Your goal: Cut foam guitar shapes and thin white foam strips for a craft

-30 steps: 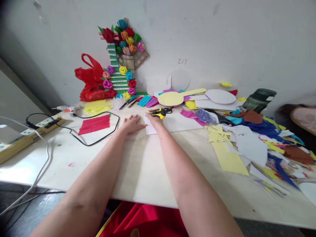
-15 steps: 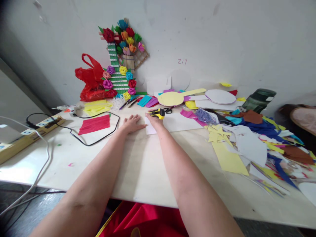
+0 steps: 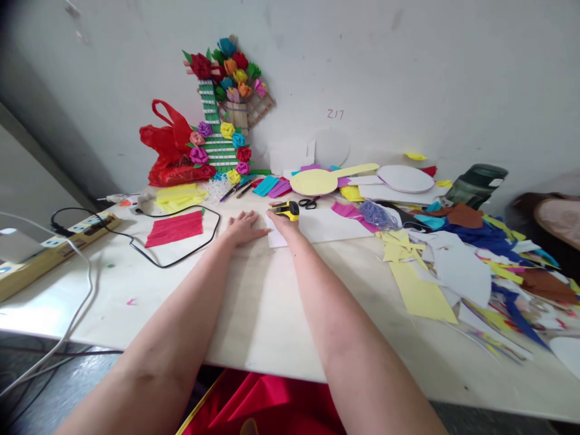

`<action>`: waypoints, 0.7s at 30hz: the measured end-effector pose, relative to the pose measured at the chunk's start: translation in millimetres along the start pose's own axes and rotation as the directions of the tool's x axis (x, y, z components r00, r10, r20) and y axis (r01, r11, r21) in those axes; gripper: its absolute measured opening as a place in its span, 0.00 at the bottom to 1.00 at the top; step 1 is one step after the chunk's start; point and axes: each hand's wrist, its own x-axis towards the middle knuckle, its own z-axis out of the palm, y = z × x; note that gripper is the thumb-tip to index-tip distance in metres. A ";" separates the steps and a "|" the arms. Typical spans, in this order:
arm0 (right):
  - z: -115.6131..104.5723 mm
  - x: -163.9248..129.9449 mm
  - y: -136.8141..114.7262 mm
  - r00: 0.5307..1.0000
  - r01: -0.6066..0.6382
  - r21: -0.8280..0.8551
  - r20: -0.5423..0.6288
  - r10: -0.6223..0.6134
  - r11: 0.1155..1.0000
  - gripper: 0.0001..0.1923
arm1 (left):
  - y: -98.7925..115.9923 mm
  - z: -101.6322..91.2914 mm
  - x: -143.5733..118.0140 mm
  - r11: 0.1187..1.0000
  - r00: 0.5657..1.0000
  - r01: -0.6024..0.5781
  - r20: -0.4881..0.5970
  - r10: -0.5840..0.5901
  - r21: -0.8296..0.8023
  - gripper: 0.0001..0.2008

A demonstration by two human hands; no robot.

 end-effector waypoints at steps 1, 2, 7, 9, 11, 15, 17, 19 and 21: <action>0.2 -0.1 0.2 1.000 0.002 -0.001 -0.001 -0.002 1.000 0.13 | 0.2 -0.1 -0.2 1.000 1.000 0.001 0.000 -0.001 0.003 0.43; 0.4 -0.2 0.2 1.000 0.003 -0.003 0.001 -0.003 1.000 0.13 | 0.5 -0.3 -0.4 1.000 1.000 0.002 0.000 -0.002 0.007 0.43; 0.4 -2.5 -1.9 1.000 -0.007 -0.002 0.000 0.007 1.000 0.13 | 1.1 -0.9 -1.0 1.000 1.000 0.000 0.003 0.000 0.015 0.44; 0.4 -3.3 -2.9 1.000 -0.018 -0.007 -0.005 0.018 1.000 0.13 | 1.0 -1.0 -0.9 1.000 1.000 -0.003 0.002 0.003 0.015 0.44; 0.6 -3.6 -3.4 1.000 -0.029 -0.011 -0.002 0.029 1.000 0.13 | 0.9 -1.1 -1.0 1.000 1.000 -0.003 0.001 0.003 0.013 0.44; 1.2 -3.2 -3.2 0.999 -0.045 -0.004 -0.001 0.045 0.999 0.13 | 1.1 -1.7 -1.3 1.000 1.000 -0.002 0.008 0.001 0.009 0.44; 1.3 -2.8 -3.0 0.999 -0.052 -0.001 -0.011 0.052 0.999 0.13 | 1.2 -2.1 -1.4 1.000 1.000 -0.001 0.013 0.001 0.010 0.44; 1.4 -2.6 -2.8 0.998 -0.060 0.005 -0.014 0.060 0.998 0.13 | 1.3 -2.3 -1.4 1.000 1.000 0.000 0.017 0.000 0.010 0.45; 1.4 -2.4 -2.7 0.998 -0.065 0.011 -0.011 0.065 0.998 0.13 | 1.3 -2.2 -1.2 1.000 1.000 -0.001 0.018 0.001 0.013 0.45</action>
